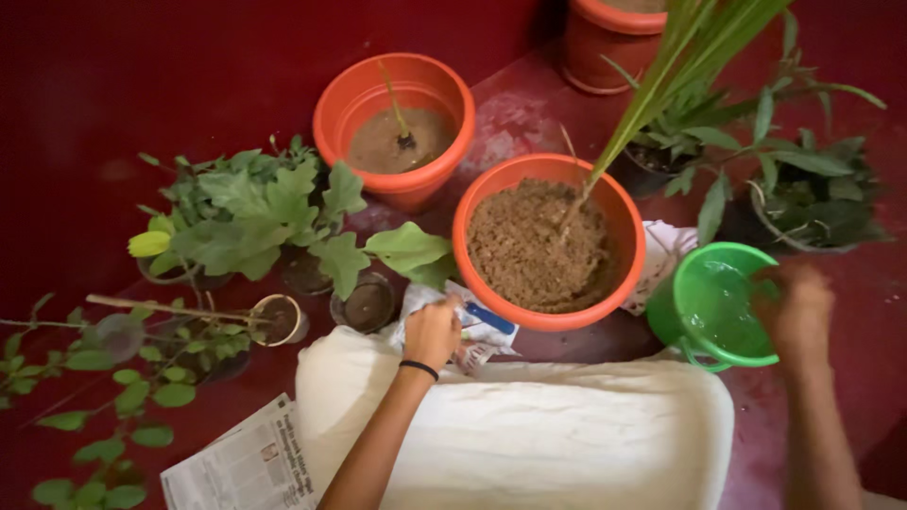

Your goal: The person is potting a plant in an orange pot. They use their hands to press the soil around the plant and a screwdriver to loosen and adjust the soil. A green bucket of water is nearby, and other potted plants are visible in the background.

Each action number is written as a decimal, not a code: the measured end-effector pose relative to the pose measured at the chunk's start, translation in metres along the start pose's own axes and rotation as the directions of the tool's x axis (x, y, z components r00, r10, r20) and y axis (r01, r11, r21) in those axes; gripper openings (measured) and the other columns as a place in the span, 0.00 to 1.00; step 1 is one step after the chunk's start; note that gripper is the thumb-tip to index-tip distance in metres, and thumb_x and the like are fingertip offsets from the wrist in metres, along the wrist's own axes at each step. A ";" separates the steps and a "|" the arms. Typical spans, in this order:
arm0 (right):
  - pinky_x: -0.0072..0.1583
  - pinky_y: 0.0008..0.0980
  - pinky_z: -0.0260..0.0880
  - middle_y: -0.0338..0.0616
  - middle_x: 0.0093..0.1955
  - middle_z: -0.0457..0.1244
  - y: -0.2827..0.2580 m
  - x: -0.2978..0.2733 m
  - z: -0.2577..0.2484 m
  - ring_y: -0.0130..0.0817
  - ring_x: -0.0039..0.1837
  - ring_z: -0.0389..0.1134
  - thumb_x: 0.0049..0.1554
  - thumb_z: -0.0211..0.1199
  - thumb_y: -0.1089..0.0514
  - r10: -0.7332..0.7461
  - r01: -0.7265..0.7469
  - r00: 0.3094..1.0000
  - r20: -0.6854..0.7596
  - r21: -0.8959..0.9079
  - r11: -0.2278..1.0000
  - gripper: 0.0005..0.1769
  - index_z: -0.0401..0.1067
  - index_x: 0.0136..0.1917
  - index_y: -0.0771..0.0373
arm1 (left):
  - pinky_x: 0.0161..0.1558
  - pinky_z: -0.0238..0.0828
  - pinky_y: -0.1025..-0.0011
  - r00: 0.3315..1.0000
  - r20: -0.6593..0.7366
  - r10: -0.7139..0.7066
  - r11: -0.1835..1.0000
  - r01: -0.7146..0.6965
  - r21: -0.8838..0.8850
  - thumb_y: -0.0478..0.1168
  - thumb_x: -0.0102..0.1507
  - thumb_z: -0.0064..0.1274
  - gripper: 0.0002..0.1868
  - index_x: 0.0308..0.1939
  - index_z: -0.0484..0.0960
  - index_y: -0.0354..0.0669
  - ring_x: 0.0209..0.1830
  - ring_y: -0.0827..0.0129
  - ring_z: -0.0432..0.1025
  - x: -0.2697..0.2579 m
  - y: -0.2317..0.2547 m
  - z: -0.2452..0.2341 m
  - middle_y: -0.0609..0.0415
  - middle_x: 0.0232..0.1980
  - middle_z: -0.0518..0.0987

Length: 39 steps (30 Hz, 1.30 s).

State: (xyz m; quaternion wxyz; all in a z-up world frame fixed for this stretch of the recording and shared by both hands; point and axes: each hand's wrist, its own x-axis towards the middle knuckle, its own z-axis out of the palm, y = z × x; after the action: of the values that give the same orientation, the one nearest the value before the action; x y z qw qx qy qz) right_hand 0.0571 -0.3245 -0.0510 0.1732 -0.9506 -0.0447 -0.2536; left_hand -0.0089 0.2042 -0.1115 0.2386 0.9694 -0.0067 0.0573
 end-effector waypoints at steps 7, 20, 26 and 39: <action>0.53 0.39 0.73 0.52 0.48 0.70 -0.158 0.016 -0.005 0.48 0.49 0.73 0.51 0.56 0.72 -0.091 0.027 0.986 0.137 0.407 0.913 0.13 0.76 0.49 0.68 | 0.42 0.73 0.50 0.952 -0.058 -0.302 0.932 0.281 -0.229 0.56 0.71 0.46 0.25 0.28 0.86 0.45 0.37 0.47 0.78 0.039 0.030 -0.091 0.43 0.34 0.84; 0.79 0.47 0.43 0.56 0.80 0.52 -0.280 0.078 0.106 0.46 0.81 0.51 0.64 0.49 0.51 -0.889 0.726 0.257 0.378 0.532 0.436 0.34 0.54 0.78 0.68 | 0.76 0.43 0.52 0.741 -0.526 -0.418 0.846 0.106 -0.522 0.50 0.75 0.35 0.28 0.69 0.73 0.32 0.80 0.37 0.47 0.166 0.021 0.048 0.36 0.75 0.66; 0.79 0.46 0.42 0.57 0.79 0.53 -0.281 0.079 0.148 0.46 0.80 0.51 0.64 0.48 0.48 -0.769 0.699 0.489 0.411 0.342 0.628 0.33 0.55 0.77 0.68 | 0.82 0.37 0.54 0.690 -0.534 -0.489 0.843 0.216 -0.493 0.51 0.76 0.25 0.33 0.61 0.76 0.25 0.77 0.47 0.60 0.163 0.020 0.042 0.37 0.66 0.76; 0.79 0.44 0.38 0.57 0.80 0.50 -0.293 0.069 0.169 0.44 0.82 0.47 0.63 0.41 0.49 -0.732 0.718 0.517 0.444 0.241 0.653 0.35 0.55 0.77 0.71 | 0.82 0.36 0.51 0.738 -0.487 -0.466 0.852 0.227 -0.471 0.54 0.76 0.22 0.36 0.59 0.75 0.22 0.73 0.46 0.64 0.159 0.027 0.032 0.34 0.64 0.76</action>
State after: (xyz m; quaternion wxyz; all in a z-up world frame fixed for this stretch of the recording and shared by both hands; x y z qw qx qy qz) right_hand 0.1447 0.0086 -0.0640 0.0466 -0.8731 -0.4833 -0.0439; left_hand 0.1510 0.1675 -0.1086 0.4189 0.8212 0.2405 0.3039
